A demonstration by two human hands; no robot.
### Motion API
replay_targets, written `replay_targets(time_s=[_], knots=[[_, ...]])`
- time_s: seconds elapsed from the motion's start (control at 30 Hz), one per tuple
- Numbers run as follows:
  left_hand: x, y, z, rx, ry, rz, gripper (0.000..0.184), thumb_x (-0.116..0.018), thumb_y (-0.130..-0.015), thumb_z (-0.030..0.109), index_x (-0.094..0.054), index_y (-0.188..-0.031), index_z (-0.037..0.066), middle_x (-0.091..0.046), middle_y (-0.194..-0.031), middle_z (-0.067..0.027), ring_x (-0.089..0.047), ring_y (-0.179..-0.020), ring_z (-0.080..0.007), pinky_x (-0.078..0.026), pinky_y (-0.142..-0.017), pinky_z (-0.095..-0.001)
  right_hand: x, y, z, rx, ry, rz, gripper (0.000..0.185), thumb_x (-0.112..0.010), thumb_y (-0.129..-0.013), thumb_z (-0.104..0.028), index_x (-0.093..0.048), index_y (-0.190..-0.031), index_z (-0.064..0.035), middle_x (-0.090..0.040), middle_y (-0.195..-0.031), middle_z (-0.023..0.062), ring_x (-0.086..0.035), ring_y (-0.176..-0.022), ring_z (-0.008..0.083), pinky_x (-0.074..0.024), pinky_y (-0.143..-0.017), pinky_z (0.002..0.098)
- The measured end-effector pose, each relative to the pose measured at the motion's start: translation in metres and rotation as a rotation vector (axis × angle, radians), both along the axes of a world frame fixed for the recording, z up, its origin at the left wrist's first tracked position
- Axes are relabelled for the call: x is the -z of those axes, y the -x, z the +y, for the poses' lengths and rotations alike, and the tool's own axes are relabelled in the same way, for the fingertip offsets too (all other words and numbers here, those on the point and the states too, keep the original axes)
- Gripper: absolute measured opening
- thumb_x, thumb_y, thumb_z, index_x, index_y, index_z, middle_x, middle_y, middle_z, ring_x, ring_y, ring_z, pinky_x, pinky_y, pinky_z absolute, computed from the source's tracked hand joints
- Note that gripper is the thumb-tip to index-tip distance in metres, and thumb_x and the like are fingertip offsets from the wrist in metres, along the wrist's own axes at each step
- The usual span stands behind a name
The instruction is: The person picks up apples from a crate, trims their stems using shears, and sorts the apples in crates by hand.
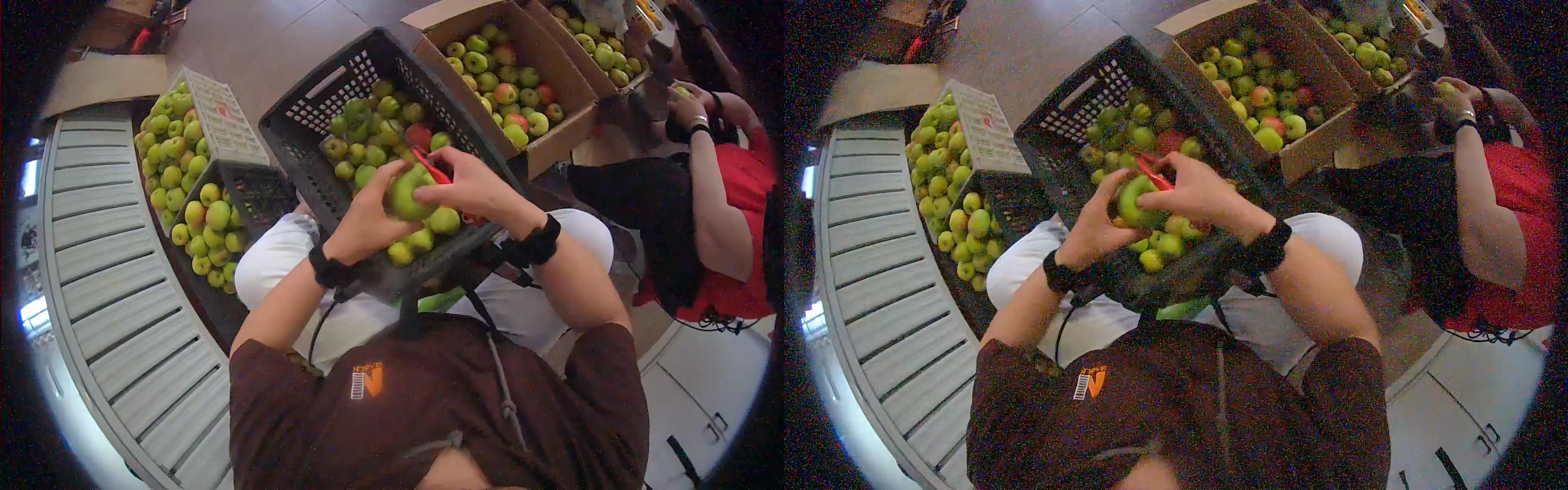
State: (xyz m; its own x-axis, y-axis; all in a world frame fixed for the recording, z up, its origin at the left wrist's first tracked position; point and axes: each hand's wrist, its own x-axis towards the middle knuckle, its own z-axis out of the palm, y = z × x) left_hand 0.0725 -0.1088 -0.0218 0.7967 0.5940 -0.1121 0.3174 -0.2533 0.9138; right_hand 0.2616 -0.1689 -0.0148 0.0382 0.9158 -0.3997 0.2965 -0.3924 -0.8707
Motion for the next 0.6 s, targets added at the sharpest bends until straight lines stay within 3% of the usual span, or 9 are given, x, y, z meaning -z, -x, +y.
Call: replay_targets(time_s=[0.03, 0.3, 0.4, 0.53, 0.6], knots=[[0.003, 0.002, 0.003, 0.011, 0.029, -0.023, 0.078, -0.075, -0.063, 0.007, -0.034, -0.129, 0.004, -0.048, -0.121, -0.0111, -0.048, -0.112, -0.0193, -0.039, -0.094, -0.0308, 0.001, 0.001, 0.000, 0.017, -0.001, 0.042, 0.064, -0.075, -0.060, -0.038, -0.053, -0.105, 0.0018, -0.061, -0.089, 0.0152, -0.060, -0.080, 0.0237, -0.0470, -0.073, 0.0327], [0.006, 0.011, 0.012, 0.017, 0.181, -0.119, 0.072, -0.074, -0.063, 0.012, -0.040, -0.126, 0.001, -0.048, -0.117, -0.0126, -0.049, -0.110, -0.0214, -0.040, -0.093, -0.0307, 0.022, 0.008, 0.007, 0.019, -0.062, 0.115, 0.058, -0.069, -0.064, -0.032, -0.052, -0.107, 0.0025, -0.060, -0.087, 0.0129, -0.058, -0.077, 0.0206, -0.0469, -0.069, 0.0308], [0.015, 0.017, 0.016, 0.054, 0.192, -0.124, 0.076, -0.073, -0.063, 0.000, -0.036, -0.130, 0.004, -0.047, -0.122, -0.0073, -0.047, -0.111, -0.0164, -0.039, -0.095, -0.0292, 0.012, 0.010, 0.008, 0.005, -0.038, 0.146, 0.053, -0.067, -0.068, -0.025, -0.050, -0.110, 0.0016, -0.058, -0.086, 0.0085, -0.055, -0.076, 0.0144, -0.0455, -0.067, 0.0262], [0.018, 0.016, 0.015, 0.033, 0.231, -0.104, 0.074, -0.073, -0.064, 0.004, -0.035, -0.128, 0.004, -0.046, -0.121, -0.0084, -0.048, -0.109, -0.0169, -0.040, -0.094, -0.0298, -0.012, 0.013, 0.012, 0.012, 0.071, 0.112, 0.049, -0.064, -0.070, -0.021, -0.048, -0.112, -0.0003, -0.055, -0.079, 0.0047, -0.052, -0.064, 0.0101, -0.0432, -0.054, 0.0237], [0.019, 0.012, 0.012, -0.028, 0.286, -0.156, 0.072, -0.074, -0.064, 0.011, -0.037, -0.126, 0.002, -0.046, -0.119, -0.0111, -0.048, -0.109, -0.0190, -0.039, -0.092, -0.0300, -0.022, 0.013, 0.016, 0.009, 0.196, 0.134, 0.050, -0.064, -0.068, -0.023, -0.049, -0.110, 0.0008, -0.058, -0.083, 0.0084, -0.055, -0.070, 0.0140, -0.0456, -0.061, 0.0266]])
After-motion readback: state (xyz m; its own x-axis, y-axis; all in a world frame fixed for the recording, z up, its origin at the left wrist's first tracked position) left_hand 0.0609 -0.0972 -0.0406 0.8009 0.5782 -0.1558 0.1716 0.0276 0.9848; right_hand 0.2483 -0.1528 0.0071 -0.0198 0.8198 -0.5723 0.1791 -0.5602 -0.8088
